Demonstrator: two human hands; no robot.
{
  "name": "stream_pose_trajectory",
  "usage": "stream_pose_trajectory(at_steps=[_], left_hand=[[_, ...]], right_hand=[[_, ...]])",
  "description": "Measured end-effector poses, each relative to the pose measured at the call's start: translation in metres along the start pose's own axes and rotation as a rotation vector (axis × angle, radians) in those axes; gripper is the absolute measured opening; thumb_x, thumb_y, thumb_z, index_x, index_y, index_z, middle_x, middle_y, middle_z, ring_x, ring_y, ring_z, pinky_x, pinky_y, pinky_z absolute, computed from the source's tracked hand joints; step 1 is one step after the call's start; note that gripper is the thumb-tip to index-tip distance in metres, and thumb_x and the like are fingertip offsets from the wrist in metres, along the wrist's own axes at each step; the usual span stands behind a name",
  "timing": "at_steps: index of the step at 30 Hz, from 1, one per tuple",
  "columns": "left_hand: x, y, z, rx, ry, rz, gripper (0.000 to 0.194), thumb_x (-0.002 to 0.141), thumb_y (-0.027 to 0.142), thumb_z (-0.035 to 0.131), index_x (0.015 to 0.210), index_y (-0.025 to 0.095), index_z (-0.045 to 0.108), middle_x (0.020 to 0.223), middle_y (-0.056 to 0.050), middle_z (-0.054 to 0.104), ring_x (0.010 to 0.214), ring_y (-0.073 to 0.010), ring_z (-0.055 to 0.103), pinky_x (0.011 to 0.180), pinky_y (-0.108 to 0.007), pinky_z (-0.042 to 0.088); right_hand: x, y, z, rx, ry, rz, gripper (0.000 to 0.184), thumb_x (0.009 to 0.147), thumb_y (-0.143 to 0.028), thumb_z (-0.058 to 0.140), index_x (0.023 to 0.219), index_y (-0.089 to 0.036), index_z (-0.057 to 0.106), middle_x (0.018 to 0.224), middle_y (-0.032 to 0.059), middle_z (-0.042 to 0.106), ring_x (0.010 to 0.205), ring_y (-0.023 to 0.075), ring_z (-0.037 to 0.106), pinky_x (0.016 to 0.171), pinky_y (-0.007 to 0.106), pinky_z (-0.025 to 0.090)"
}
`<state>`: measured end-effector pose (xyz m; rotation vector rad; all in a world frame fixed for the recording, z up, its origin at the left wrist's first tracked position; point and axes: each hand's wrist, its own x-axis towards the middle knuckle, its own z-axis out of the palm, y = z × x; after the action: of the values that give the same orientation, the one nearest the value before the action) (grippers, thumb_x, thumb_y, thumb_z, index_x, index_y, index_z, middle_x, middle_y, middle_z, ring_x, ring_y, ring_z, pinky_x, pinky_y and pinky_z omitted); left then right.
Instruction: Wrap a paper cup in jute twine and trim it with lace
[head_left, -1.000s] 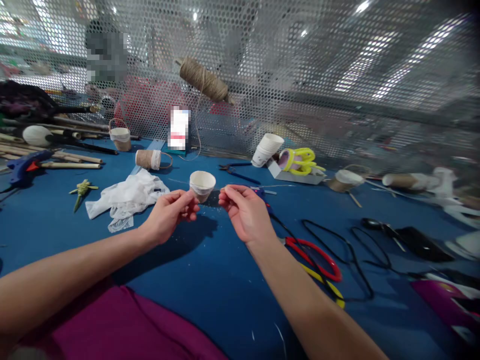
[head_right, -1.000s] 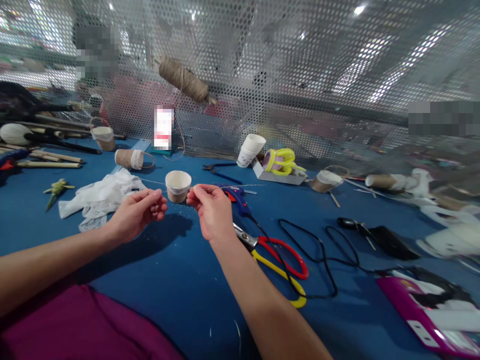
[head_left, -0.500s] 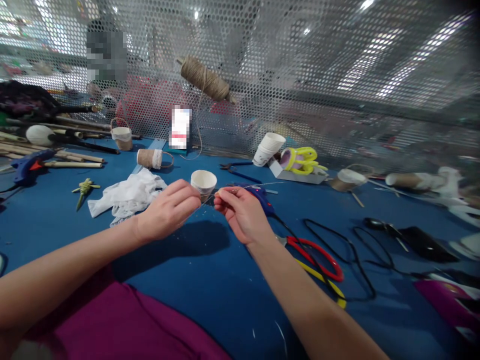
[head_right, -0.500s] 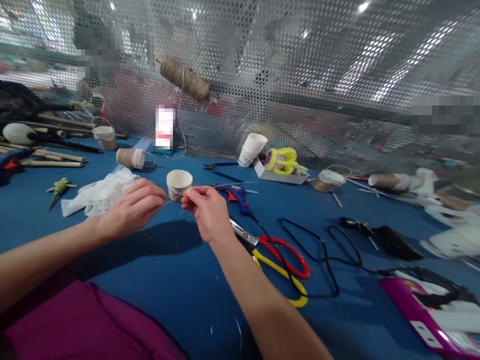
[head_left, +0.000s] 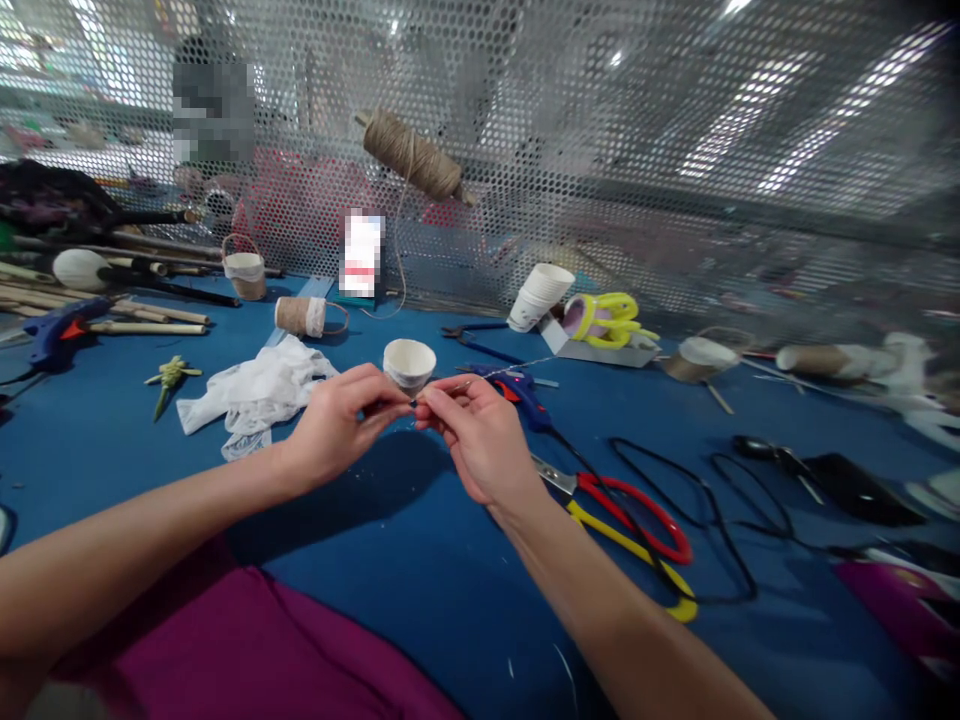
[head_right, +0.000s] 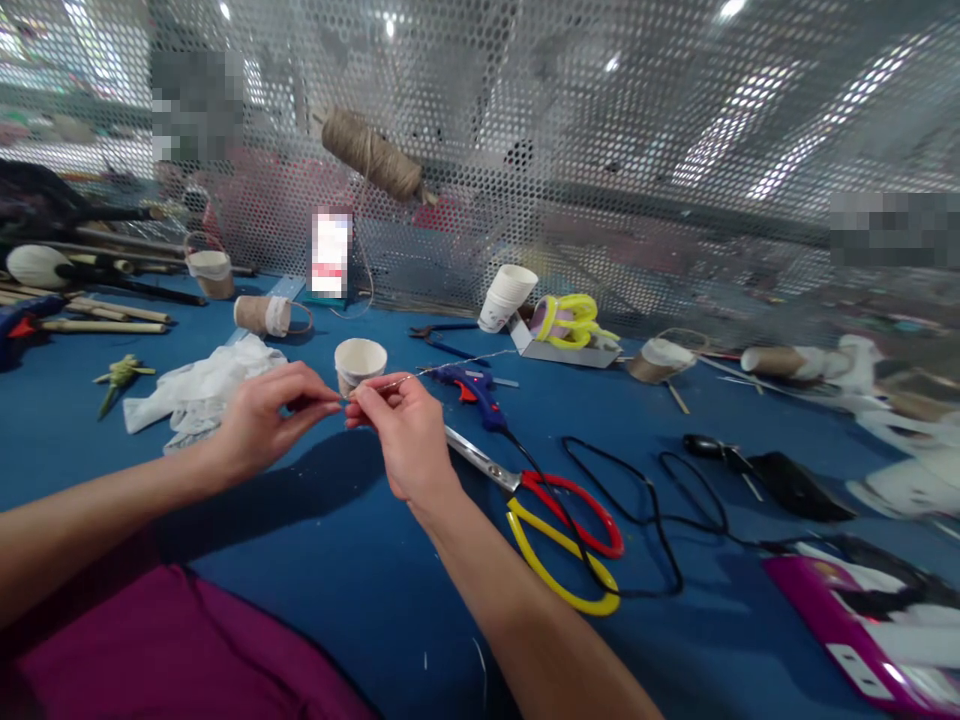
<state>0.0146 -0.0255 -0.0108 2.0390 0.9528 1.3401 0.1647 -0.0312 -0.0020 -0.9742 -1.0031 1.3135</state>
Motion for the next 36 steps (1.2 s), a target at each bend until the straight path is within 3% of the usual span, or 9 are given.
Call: stream_pose_trajectory(at_steps=[3, 6, 11, 15, 19, 24, 31, 33, 36], left_hand=[[-0.001, 0.007, 0.009, -0.652, -0.065, -0.649, 0.014, 0.078, 0.022, 0.057, 0.067, 0.012, 0.056, 0.054, 0.004, 0.044, 0.045, -0.0045, 0.037, 0.044, -0.016, 0.032], [0.0, 0.008, 0.013, -0.947, -0.139, -0.83, 0.014, 0.077, 0.02, 0.057, 0.067, 0.011, 0.054, 0.053, 0.005, 0.041, 0.042, -0.002, 0.032, 0.041, -0.014, 0.027], [0.001, -0.013, 0.007, -0.683, -0.086, -0.58, 0.01, 0.076, 0.021, 0.061, 0.07, 0.013, 0.058, 0.061, 0.0, 0.055, 0.05, -0.0055, 0.043, 0.047, -0.017, 0.036], [-0.003, -0.027, -0.001, 0.305, -0.073, 0.302, 0.012, 0.083, 0.016, 0.049, 0.08, 0.014, 0.06, 0.075, -0.005, 0.06, 0.067, -0.0117, 0.053, 0.061, -0.024, 0.046], [-0.004, -0.014, -0.007, 0.655, -0.068, 0.678, 0.016, 0.086, 0.008, 0.04, 0.088, 0.012, 0.056, 0.086, -0.01, 0.061, 0.077, -0.0145, 0.055, 0.067, -0.026, 0.049], [-0.002, -0.003, -0.007, 0.817, -0.094, 0.655, 0.017, 0.088, 0.011, 0.039, 0.083, 0.011, 0.056, 0.082, -0.01, 0.059, 0.072, -0.0163, 0.053, 0.064, -0.028, 0.048], [-0.002, -0.014, -0.004, 0.652, -0.022, 0.57, 0.014, 0.086, 0.014, 0.046, 0.091, 0.011, 0.059, 0.086, -0.009, 0.062, 0.073, -0.0135, 0.056, 0.062, -0.024, 0.048], [0.0, -0.012, -0.004, 0.494, -0.031, 0.435, 0.012, 0.085, 0.016, 0.05, 0.087, 0.012, 0.061, 0.084, -0.008, 0.062, 0.071, -0.0127, 0.056, 0.061, -0.024, 0.047], [0.005, -0.011, -0.001, -0.006, -0.094, -0.029, 0.008, 0.079, 0.02, 0.058, 0.075, 0.014, 0.061, 0.067, -0.002, 0.059, 0.056, -0.0086, 0.051, 0.051, -0.02, 0.043]], right_hand=[[-0.002, 0.001, -0.001, -0.148, 0.009, -0.168, 0.012, 0.067, -0.02, 0.066, 0.071, -0.017, 0.055, 0.057, -0.0036, 0.062, 0.054, 0.0101, 0.06, 0.056, 0.026, 0.05], [0.0, 0.0, -0.003, -0.224, -0.009, -0.204, 0.012, 0.067, -0.021, 0.067, 0.071, -0.017, 0.056, 0.057, -0.0026, 0.063, 0.053, 0.0107, 0.06, 0.057, 0.028, 0.05], [0.014, -0.004, -0.011, -0.007, 0.074, 0.025, 0.014, 0.061, -0.017, 0.069, 0.066, -0.017, 0.056, 0.055, -0.0029, 0.061, 0.053, 0.0094, 0.057, 0.056, 0.026, 0.048], [0.024, -0.004, -0.019, 0.041, 0.114, 0.107, 0.012, 0.06, -0.016, 0.068, 0.062, -0.016, 0.056, 0.053, -0.0025, 0.059, 0.052, 0.0084, 0.055, 0.056, 0.024, 0.047], [0.021, -0.002, -0.018, 0.042, 0.108, 0.148, 0.009, 0.061, -0.015, 0.065, 0.062, -0.015, 0.057, 0.051, -0.0018, 0.059, 0.05, 0.0083, 0.055, 0.054, 0.024, 0.047], [0.011, 0.001, -0.008, -0.001, 0.082, 0.135, 0.012, 0.061, -0.016, 0.067, 0.066, -0.015, 0.056, 0.051, -0.0019, 0.061, 0.05, 0.0084, 0.056, 0.053, 0.024, 0.046], [0.006, 0.003, -0.004, -0.053, 0.059, 0.041, 0.014, 0.063, -0.017, 0.067, 0.069, -0.016, 0.054, 0.054, -0.0035, 0.06, 0.053, 0.0092, 0.058, 0.056, 0.025, 0.048], [0.006, 0.003, -0.005, -0.066, 0.051, 0.017, 0.014, 0.063, -0.017, 0.068, 0.069, -0.017, 0.055, 0.054, -0.0035, 0.061, 0.053, 0.0097, 0.059, 0.056, 0.026, 0.049], [0.005, 0.001, -0.005, -0.078, 0.042, -0.005, 0.014, 0.063, -0.018, 0.068, 0.069, -0.017, 0.055, 0.054, -0.0035, 0.061, 0.054, 0.0102, 0.059, 0.056, 0.026, 0.049]])
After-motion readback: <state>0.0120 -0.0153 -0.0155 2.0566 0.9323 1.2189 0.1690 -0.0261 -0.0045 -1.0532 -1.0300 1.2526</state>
